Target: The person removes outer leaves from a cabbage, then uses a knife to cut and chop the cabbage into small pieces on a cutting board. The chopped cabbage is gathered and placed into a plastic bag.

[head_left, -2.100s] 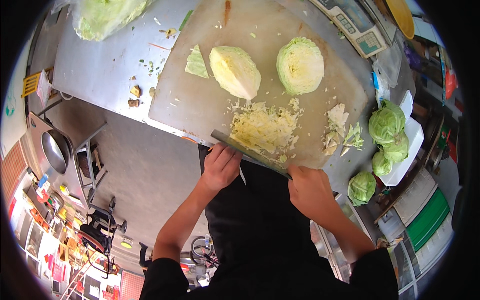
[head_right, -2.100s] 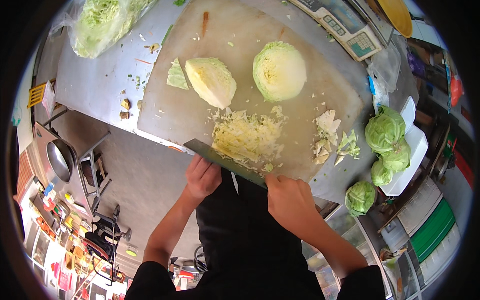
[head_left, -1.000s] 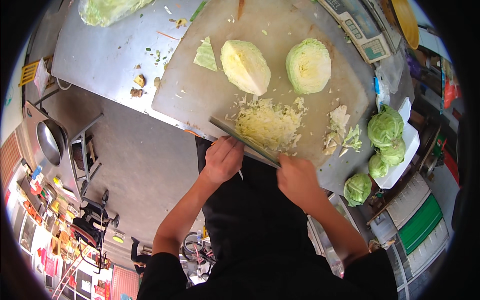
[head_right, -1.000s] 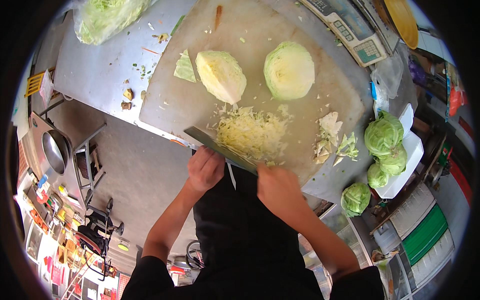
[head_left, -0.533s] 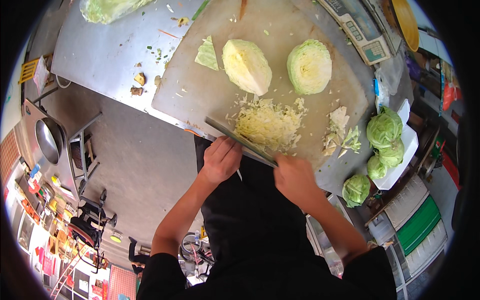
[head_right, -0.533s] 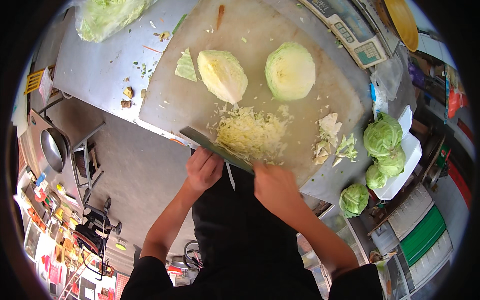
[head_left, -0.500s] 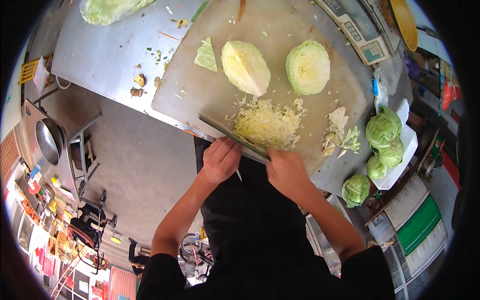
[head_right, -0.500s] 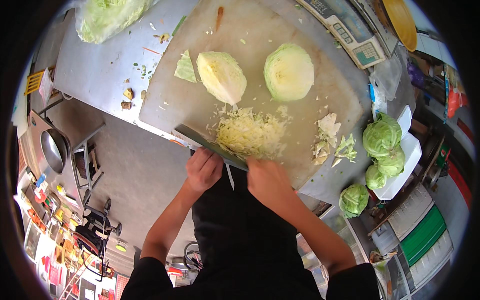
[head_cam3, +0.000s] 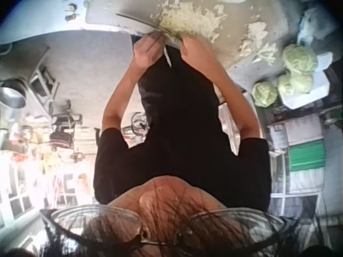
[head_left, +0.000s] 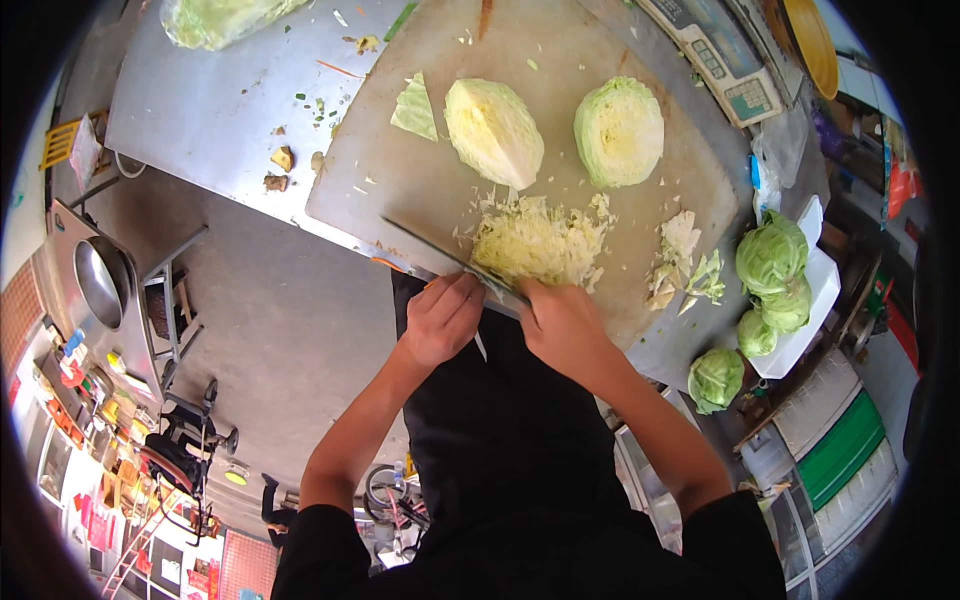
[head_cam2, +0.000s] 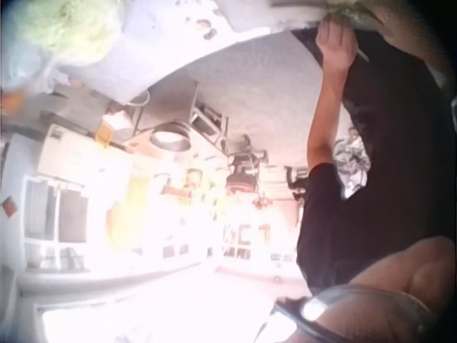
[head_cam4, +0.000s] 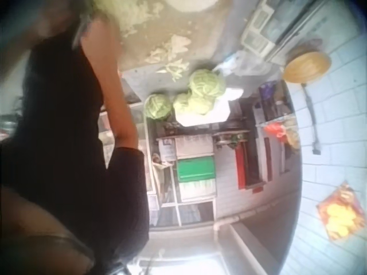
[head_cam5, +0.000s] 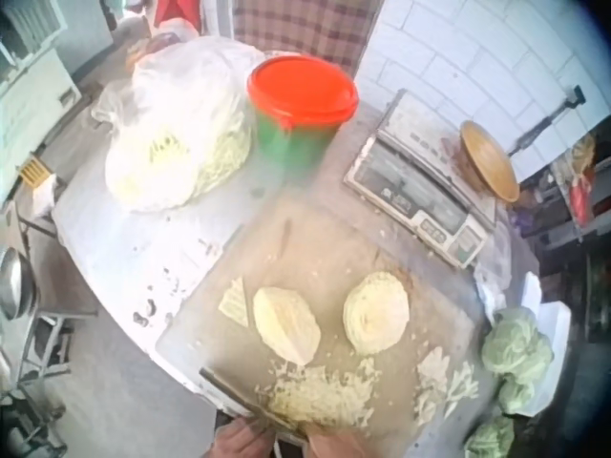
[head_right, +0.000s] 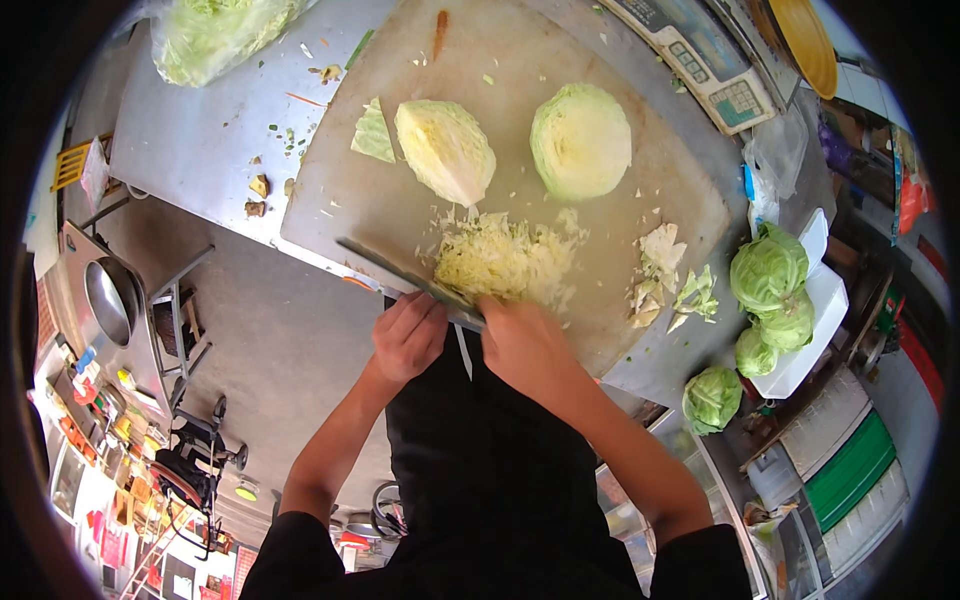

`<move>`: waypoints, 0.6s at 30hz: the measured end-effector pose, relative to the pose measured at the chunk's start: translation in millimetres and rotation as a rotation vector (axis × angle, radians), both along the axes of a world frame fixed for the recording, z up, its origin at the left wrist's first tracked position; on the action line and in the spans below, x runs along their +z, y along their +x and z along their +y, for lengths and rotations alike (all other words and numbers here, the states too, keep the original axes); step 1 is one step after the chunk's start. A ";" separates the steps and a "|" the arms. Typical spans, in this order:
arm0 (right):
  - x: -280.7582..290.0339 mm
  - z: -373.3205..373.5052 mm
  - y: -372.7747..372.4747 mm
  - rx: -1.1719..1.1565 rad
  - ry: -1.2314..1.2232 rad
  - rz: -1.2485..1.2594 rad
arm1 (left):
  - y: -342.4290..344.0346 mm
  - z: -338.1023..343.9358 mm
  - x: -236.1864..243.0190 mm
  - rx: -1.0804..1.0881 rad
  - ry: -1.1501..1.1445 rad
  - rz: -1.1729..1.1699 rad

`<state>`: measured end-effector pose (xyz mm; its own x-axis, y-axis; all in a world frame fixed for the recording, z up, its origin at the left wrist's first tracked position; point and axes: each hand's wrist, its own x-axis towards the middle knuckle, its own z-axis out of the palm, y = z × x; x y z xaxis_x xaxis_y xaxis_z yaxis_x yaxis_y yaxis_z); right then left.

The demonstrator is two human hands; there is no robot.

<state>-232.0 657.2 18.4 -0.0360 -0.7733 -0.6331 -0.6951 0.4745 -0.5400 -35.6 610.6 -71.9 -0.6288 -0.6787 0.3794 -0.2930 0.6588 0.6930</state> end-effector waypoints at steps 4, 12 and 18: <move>-6.2 -12.8 3.4 -0.032 -0.114 -0.068 | 0.0 -3.8 2.8 -0.022 0.005 -0.022; 4.2 6.0 -10.7 0.010 0.020 -0.040 | -0.5 -0.1 -1.9 -0.045 0.003 -0.030; -7.0 0.7 10.4 -0.034 -0.173 -0.030 | 3.4 2.1 7.0 -0.050 0.076 -0.133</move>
<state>-221.5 657.9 11.4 -0.0472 -0.8694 -0.4918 -0.6629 0.3956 -0.6357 -32.3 612.7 -64.9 -0.7039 -0.6686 0.2397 -0.3530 0.6222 0.6988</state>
